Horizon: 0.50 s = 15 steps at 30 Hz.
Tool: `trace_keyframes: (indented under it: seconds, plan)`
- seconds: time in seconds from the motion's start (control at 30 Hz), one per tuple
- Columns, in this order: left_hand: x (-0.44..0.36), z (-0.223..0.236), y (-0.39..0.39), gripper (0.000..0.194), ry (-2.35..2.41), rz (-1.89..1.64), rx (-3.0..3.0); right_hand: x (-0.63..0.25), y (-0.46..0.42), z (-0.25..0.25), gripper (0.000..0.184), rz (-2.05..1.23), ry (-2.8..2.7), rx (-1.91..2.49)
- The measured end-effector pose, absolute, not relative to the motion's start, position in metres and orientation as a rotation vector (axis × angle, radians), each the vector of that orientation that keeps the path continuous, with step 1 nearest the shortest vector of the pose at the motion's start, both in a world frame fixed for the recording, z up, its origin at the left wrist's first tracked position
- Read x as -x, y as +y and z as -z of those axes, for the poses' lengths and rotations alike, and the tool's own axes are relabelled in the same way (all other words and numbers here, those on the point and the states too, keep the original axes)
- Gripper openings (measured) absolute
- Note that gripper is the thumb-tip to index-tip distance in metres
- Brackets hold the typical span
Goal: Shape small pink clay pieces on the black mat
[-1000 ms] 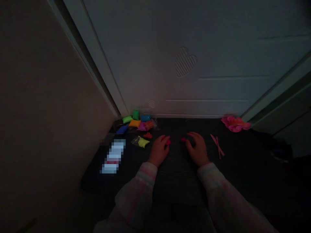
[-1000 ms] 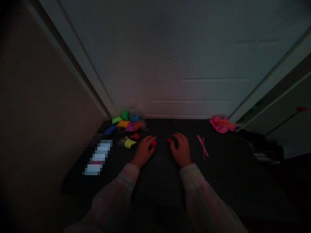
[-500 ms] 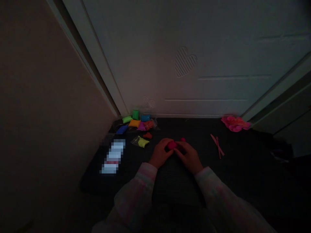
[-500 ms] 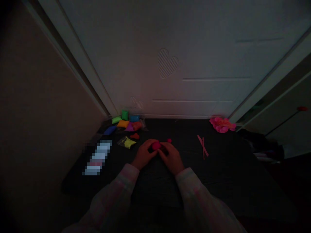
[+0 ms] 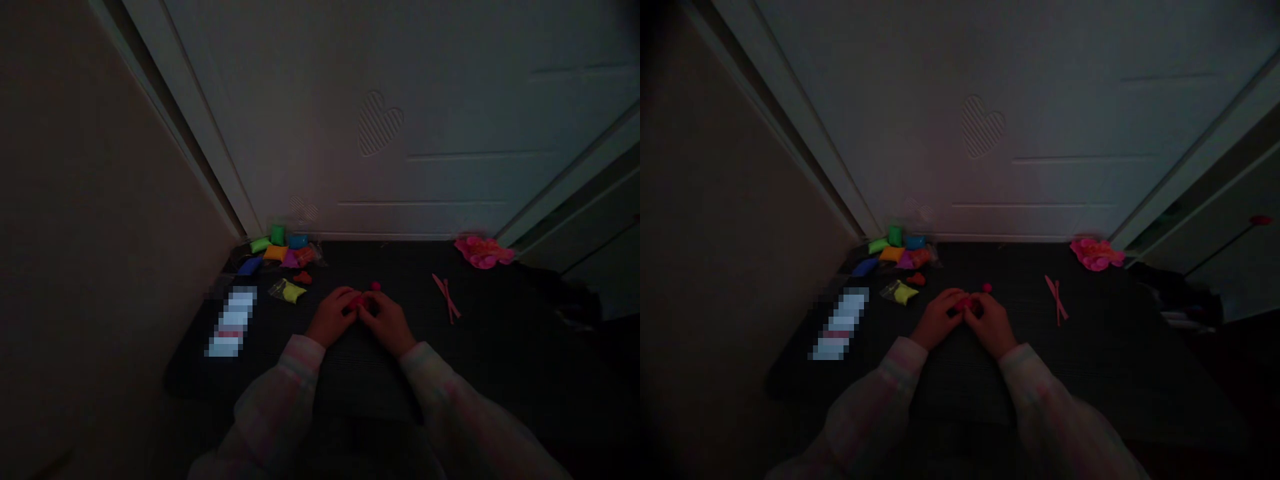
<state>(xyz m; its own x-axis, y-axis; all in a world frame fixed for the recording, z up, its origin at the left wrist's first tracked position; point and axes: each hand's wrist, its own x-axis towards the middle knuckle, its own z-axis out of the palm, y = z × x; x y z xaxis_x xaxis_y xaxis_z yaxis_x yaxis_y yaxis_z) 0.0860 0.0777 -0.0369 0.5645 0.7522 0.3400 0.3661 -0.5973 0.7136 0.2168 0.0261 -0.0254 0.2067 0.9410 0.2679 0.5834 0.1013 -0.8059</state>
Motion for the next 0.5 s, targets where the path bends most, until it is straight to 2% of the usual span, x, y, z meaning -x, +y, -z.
trace_keyframes:
  seconds: [0.2, 0.5]
  plan:
    - [-0.0879, 0.0311, 0.0754, 0.029, 0.897, -0.864, -2.225, -0.2146, 0.0272, 0.0233, 0.003, -0.512, -1.433, 1.595]
    - [-0.0876, 0.0309, 0.0813, 0.028, 1.195, -0.986, -2.098, -0.2168, 0.0227, 0.0205, 0.011, -0.653, -1.3, 1.46]
